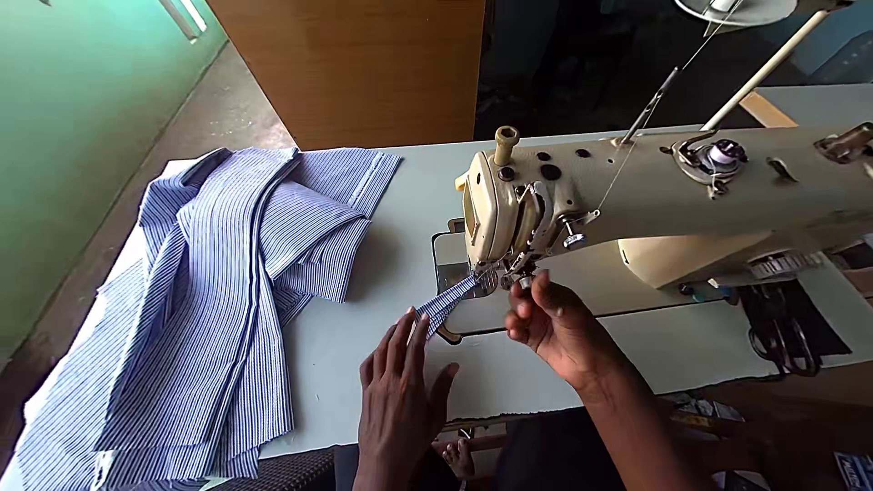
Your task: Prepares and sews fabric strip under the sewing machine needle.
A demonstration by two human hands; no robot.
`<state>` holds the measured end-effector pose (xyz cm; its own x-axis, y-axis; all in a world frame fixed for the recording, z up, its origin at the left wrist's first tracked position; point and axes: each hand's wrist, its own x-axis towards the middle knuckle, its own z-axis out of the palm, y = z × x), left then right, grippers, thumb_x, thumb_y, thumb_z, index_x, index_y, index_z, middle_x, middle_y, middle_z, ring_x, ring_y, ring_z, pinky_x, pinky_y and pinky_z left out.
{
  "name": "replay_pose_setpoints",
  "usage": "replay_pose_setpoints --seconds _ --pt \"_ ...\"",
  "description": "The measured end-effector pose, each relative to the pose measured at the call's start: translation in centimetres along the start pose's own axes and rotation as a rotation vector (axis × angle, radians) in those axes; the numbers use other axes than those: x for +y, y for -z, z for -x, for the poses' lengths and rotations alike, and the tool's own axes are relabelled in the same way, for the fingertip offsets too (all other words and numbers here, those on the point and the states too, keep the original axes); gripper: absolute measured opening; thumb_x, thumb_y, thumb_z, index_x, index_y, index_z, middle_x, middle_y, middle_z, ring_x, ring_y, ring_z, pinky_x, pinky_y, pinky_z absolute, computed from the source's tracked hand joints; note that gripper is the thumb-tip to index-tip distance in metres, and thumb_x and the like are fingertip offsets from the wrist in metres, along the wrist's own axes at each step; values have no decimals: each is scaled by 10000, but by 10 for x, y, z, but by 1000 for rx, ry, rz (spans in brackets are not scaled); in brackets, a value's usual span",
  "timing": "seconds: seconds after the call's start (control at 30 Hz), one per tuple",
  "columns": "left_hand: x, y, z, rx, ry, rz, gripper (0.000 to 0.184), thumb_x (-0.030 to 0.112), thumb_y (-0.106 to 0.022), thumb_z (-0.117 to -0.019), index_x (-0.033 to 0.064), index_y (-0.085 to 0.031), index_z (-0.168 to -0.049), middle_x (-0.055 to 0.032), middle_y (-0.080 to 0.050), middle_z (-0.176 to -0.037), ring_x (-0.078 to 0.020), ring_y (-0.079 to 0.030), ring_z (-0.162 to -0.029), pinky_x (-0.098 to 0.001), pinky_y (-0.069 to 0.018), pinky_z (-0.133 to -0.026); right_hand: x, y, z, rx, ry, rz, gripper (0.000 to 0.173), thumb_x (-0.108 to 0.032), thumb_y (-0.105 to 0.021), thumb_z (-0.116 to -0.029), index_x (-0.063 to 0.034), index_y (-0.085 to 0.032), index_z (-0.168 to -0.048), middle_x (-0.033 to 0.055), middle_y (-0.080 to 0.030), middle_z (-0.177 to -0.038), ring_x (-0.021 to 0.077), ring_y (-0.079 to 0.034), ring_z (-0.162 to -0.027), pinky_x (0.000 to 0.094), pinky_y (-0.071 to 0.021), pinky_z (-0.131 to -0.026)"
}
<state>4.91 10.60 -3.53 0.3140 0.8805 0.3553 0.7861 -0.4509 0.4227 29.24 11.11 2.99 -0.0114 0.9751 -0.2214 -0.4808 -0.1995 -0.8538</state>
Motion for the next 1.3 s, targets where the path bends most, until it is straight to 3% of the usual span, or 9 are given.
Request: replay_pose_setpoints --seconds 0.07,0.13,0.2,0.27,0.33,0.5,0.67,0.87,1.3 --pt "-3 2 -6 -21 52 84 620 527 -472 -1028 191 -455 -1548 -29 -415 -1618 -228 -460 -1432 -548 -418 -1082 17 4 3 -1 207 511 709 -635 -244 -1059 -96 -691 -1167 37 -742 -1071 144 -708 -971 344 -598 -805" --pt "-10 8 -16 18 79 194 512 432 -470 -1045 173 -534 -1482 -33 -469 -1570 -228 -506 -1386 -531 -474 -1062 44 12 7 -104 460 1128 517 -422 -313 -1093 -115 -663 -1317 3 -650 -1336 127 -621 -1198 379 -545 -976" --pt "-18 12 -30 -24 11 112 455 376 -466 -1051 176 -574 -1445 -14 -507 -1537 -214 -503 -1387 -495 -476 -1084 63 17 22 -296 624 1479 527 -574 -386 -1058 -226 -686 -1316 -40 -598 -1461 120 -495 -1406 444 -419 -1157" --pt "-18 13 -41 -155 -88 -14 426 367 -460 -1055 204 -599 -1423 17 -539 -1510 -210 -495 -1397 -521 -455 -1070 67 30 33 -361 687 1172 526 -560 -409 -1065 -190 -782 -1040 -51 -762 -1142 84 -669 -1169 409 -510 -1072" --pt "-3 10 -38 -237 -144 -45 371 376 -526 -1035 214 -667 -1337 0 -629 -1378 -245 -588 -1262 -541 -507 -962 58 51 38 -139 705 947 478 -440 -434 -1089 -126 -750 -917 -19 -759 -907 90 -732 -883 343 -631 -819" --pt "53 -4 -19 -331 -184 30 456 558 -460 -1032 264 -722 -1262 36 -678 -1241 -181 -643 -1091 -414 -542 -848 34 84 36 418 574 865 230 -237 -550 -1029 -83 -720 -1015 33 -730 -985 179 -711 -911 392 -620 -830" --pt "41 -10 -44 -301 -306 -2 422 567 -471 -1026 244 -738 -1072 64 -632 -1353 -166 -553 -1290 -452 -482 -992 44 75 29 382 607 1244 285 -340 -543 -1021 -151 -754 -996 -45 -705 -973 87 -673 -869 360 -590 -753" --pt "19 -6 -52 -347 -496 -58 466 607 -460 -1014 234 -720 -1116 94 -646 -1333 -136 -527 -1330 -475 -403 -1118 48 74 31 383 638 1347 303 -383 -543 -1014 -180 -766 -987 -64 -720 -1028 104 -658 -940 407 -528 -808" --pt "8 -17 -75 -346 -495 -82 490 596 -485 -1006 200 -698 -1201 40 -592 -1421 -182 -556 -1282 -469 -442 -1045 48 72 30 374 623 1359 325 -391 -530 -1022 -179 -771 -975 -54 -714 -1026 109 -650 -931 418 -509 -808"
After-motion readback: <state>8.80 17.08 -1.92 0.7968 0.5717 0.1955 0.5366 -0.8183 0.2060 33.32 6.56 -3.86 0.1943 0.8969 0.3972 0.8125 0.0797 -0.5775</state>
